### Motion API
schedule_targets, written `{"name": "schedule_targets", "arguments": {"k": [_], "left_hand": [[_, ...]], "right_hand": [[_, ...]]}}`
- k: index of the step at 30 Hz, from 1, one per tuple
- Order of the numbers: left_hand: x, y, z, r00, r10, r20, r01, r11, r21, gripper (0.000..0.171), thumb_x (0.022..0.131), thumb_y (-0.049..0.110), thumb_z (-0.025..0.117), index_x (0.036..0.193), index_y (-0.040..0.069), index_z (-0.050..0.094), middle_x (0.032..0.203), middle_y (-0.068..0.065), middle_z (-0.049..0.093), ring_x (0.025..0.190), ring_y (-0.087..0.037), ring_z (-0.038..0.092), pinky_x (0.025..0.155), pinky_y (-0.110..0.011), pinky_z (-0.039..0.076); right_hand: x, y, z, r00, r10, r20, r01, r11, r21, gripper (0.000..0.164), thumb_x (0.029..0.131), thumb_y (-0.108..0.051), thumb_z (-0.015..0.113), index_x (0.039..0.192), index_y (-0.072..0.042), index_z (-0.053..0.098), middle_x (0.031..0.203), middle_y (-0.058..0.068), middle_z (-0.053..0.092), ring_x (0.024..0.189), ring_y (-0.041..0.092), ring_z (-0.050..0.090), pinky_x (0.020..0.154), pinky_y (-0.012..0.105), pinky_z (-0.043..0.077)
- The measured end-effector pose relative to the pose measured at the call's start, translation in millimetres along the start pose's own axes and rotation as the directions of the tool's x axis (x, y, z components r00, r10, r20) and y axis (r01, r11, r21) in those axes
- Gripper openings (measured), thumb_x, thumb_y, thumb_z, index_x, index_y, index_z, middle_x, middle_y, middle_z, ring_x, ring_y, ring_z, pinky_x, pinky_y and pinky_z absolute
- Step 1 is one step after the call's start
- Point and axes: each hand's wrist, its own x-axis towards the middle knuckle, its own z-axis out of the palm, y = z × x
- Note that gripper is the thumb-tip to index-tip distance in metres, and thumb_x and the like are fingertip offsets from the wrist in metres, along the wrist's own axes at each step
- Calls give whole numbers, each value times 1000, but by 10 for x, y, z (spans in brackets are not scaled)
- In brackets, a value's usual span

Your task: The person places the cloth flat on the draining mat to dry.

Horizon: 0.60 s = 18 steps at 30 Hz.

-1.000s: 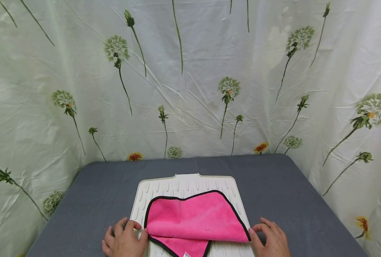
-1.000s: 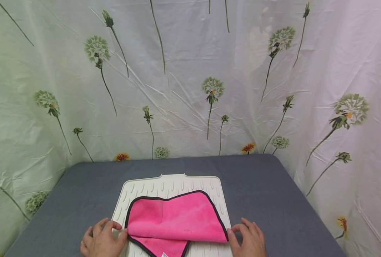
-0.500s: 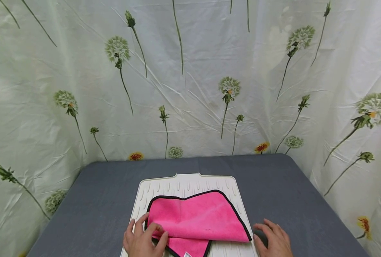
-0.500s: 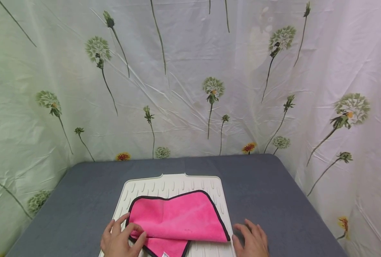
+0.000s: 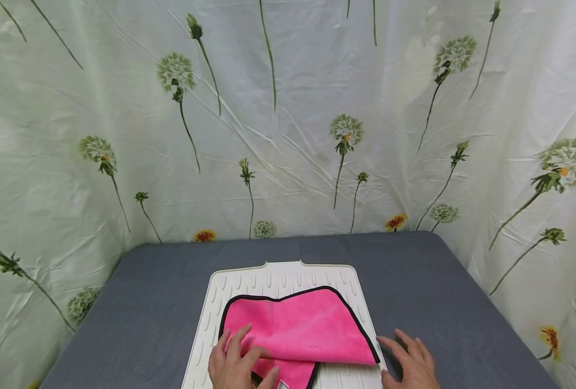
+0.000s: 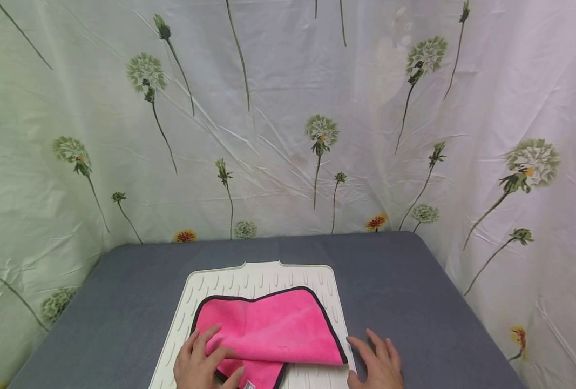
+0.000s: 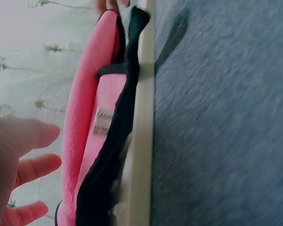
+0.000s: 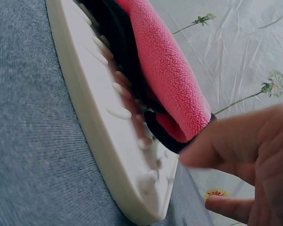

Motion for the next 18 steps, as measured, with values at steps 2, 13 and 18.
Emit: {"name": "schedule_targets", "arguments": {"k": [2, 13, 18], "left_hand": [[-35, 10, 33, 999, 37, 11, -37, 999, 8, 35, 55, 43, 92, 75, 38, 64, 128, -2, 59, 121, -41, 43, 85, -68, 42], [-164, 117, 184, 992, 106, 70, -108, 993, 36, 24, 67, 43, 82, 76, 39, 61, 126, 1, 61, 119, -43, 49, 91, -62, 37], [-193, 134, 267, 989, 147, 21, -148, 988, 52, 31, 59, 32, 83, 69, 38, 54, 123, 2, 61, 117, -42, 49, 90, -61, 38]], "right_hand": [[-2, -17, 1, 999, 23, 29, -23, 1000, -2, 60, 78, -33, 80, 134, -17, 64, 150, 30, 44, 137, 66, 28, 107, 80, 24], [-9, -18, 31, 999, -3, 54, 0, 998, 62, 69, 76, -50, 83, 134, -21, 63, 153, 30, 41, 142, 63, 22, 109, 81, 19], [-33, -39, 64, 996, -79, -33, 81, 995, 62, 60, 75, -46, 84, 126, -18, 68, 149, 27, 48, 137, 63, 30, 105, 80, 23]]}}
